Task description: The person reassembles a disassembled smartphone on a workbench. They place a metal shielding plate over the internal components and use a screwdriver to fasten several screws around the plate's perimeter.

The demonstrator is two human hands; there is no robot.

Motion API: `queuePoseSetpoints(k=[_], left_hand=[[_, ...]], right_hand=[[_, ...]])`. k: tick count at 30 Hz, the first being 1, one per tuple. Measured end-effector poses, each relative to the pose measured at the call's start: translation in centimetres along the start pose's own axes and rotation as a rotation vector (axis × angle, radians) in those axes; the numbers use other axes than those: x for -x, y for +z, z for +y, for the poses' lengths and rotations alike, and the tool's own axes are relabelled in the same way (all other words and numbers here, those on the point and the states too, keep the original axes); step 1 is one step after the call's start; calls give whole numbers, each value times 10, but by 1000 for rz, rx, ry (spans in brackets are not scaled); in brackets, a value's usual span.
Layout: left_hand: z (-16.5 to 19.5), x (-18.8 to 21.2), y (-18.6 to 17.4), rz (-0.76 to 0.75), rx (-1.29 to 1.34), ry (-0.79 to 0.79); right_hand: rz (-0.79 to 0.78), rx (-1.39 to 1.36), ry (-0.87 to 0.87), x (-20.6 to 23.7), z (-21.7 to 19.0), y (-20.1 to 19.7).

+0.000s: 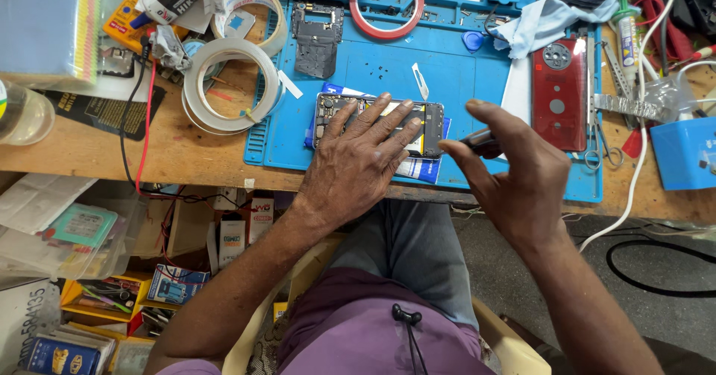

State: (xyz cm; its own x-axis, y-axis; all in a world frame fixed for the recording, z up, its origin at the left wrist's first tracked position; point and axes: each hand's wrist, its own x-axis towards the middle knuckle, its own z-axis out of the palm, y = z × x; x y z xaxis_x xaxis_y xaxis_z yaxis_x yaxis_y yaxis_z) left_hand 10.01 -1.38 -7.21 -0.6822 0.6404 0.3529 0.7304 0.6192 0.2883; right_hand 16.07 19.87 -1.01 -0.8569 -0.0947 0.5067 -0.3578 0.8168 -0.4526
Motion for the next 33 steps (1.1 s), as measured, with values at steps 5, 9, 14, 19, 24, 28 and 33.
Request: queuePoseSetpoints(k=[5, 9, 14, 19, 24, 28, 33], left_hand=[[0, 0, -2, 25, 18, 6], [1, 0, -7, 40, 27, 25], [2, -1, -15, 68, 13, 26], [2, 1, -20, 97, 64, 24], [4, 1, -13, 117, 64, 33], [4, -1, -7, 71, 23, 54], [1, -6, -6, 57, 132, 60]], right_hand=[[-159, -103, -65, -7, -1, -8], [-37, 34, -78, -10, 1, -5], [-91, -93, 150, -19, -12, -7], [-108, -116, -59, -19, -9, -9], [-119, -80, -102, -12, 3, -8], [-60, -76, 46, -11, 7, -10], [-140, -209, 74, -15, 12, -15]])
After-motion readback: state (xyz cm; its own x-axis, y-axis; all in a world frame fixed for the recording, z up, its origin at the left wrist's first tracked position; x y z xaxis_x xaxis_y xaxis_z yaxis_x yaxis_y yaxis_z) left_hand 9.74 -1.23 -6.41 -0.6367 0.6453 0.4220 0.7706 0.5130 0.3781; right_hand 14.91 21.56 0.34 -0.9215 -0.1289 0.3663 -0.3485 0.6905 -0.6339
